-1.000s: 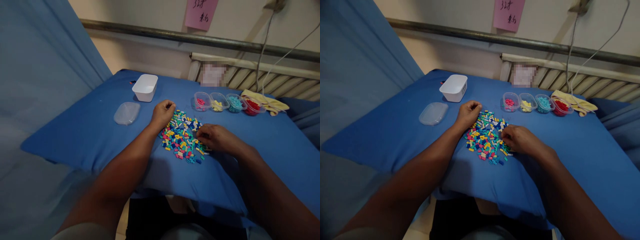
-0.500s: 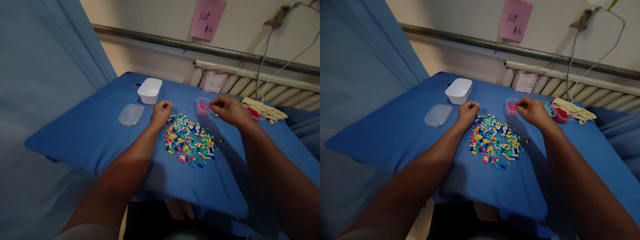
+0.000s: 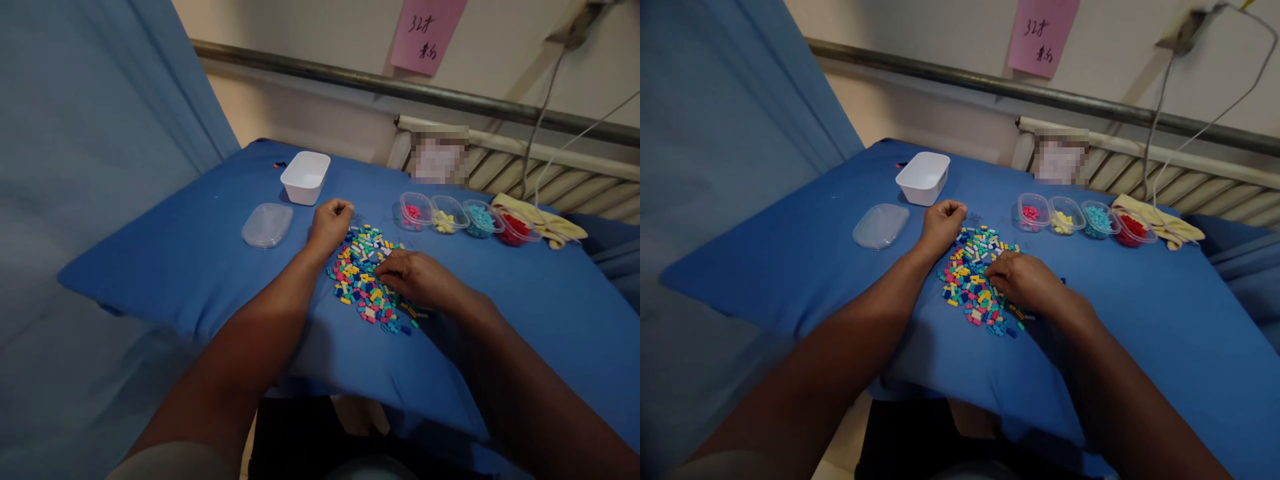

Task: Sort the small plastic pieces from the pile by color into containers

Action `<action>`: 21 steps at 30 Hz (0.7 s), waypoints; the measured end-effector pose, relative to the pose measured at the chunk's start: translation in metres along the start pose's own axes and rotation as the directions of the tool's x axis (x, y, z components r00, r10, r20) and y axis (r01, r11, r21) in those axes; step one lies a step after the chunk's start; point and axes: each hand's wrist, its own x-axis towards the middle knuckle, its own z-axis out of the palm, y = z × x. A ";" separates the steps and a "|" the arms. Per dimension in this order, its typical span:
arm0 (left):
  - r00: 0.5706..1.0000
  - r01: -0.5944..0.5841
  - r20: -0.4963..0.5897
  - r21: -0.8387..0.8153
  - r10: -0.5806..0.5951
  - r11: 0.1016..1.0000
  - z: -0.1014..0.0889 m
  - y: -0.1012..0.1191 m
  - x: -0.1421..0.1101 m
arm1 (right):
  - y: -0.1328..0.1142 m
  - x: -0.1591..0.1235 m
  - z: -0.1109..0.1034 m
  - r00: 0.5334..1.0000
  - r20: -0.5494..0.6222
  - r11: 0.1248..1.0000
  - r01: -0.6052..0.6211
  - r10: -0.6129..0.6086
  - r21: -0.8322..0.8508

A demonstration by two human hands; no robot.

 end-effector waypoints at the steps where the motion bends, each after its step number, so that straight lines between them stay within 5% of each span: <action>1: 1.000 -0.005 0.000 0.000 0.005 1.000 0.000 0.000 0.000 | 0.001 -0.002 0.000 1.000 0.015 1.000 -0.012 0.012 -0.029; 21: 0.998 -0.049 0.028 0.052 0.048 0.997 0.001 0.002 -0.002 | -0.004 -0.021 -0.005 0.988 -0.036 0.955 -0.153 0.149 -0.256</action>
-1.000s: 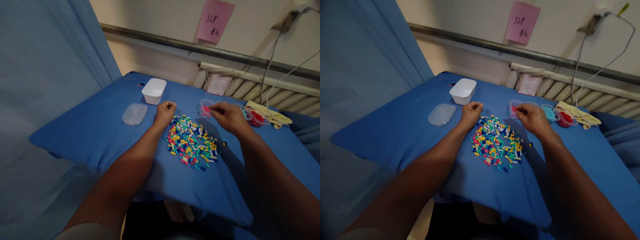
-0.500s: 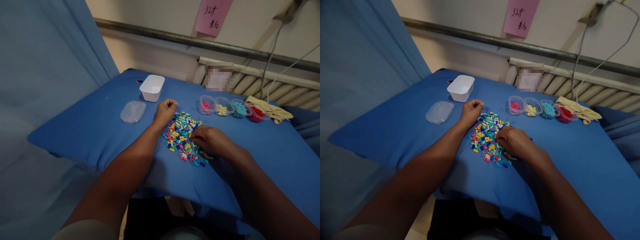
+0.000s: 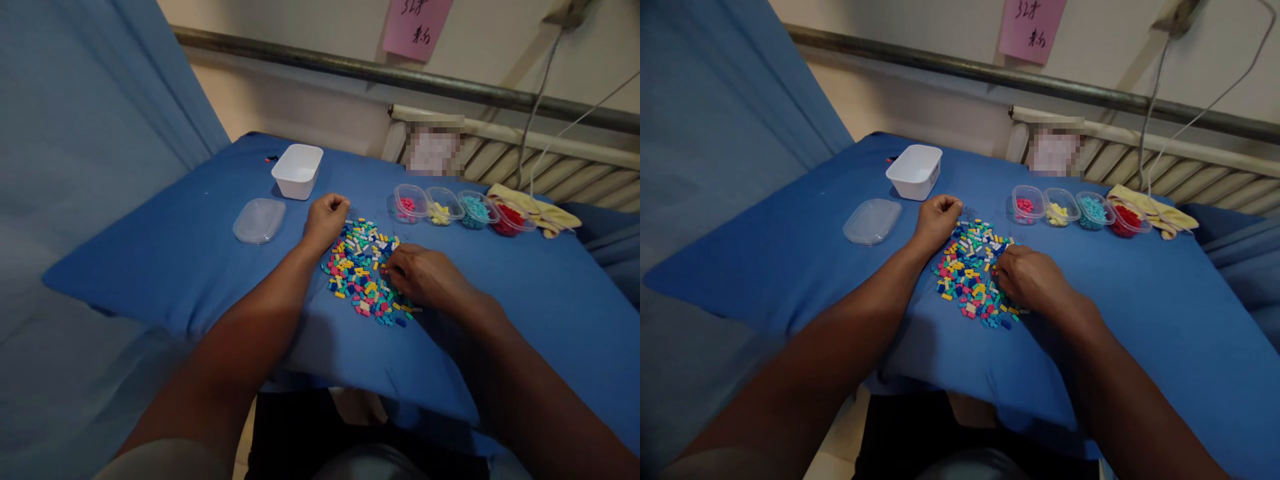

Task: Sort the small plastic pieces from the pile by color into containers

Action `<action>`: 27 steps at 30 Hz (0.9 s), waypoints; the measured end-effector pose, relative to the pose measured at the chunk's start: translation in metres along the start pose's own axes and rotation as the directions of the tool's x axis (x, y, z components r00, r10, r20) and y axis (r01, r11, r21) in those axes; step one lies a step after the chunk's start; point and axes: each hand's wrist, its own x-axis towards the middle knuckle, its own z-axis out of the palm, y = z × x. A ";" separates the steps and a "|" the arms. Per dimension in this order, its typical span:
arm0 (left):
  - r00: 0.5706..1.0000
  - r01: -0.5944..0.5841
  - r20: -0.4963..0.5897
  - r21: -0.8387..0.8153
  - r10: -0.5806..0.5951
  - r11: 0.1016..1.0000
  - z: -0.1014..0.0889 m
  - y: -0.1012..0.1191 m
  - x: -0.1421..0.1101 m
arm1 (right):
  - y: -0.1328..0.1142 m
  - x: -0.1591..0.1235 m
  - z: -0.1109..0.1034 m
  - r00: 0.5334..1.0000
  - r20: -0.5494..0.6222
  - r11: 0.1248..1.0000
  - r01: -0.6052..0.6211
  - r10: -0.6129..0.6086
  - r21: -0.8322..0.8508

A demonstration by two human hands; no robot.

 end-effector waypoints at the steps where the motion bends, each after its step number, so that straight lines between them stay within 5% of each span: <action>1: 1.000 0.000 0.000 0.003 0.000 1.000 0.000 0.000 0.000 | 0.001 0.000 0.000 1.000 0.000 1.000 -0.012 0.012 -0.004; 20: 0.999 -0.016 0.041 0.059 0.014 0.998 0.000 0.003 -0.003 | 0.007 -0.012 0.003 0.992 -0.094 0.988 0.098 -0.087 0.121; 27: 0.999 -0.042 0.036 0.065 0.039 0.997 0.000 0.003 -0.003 | -0.011 0.000 -0.004 0.996 0.050 0.998 0.069 -0.070 0.011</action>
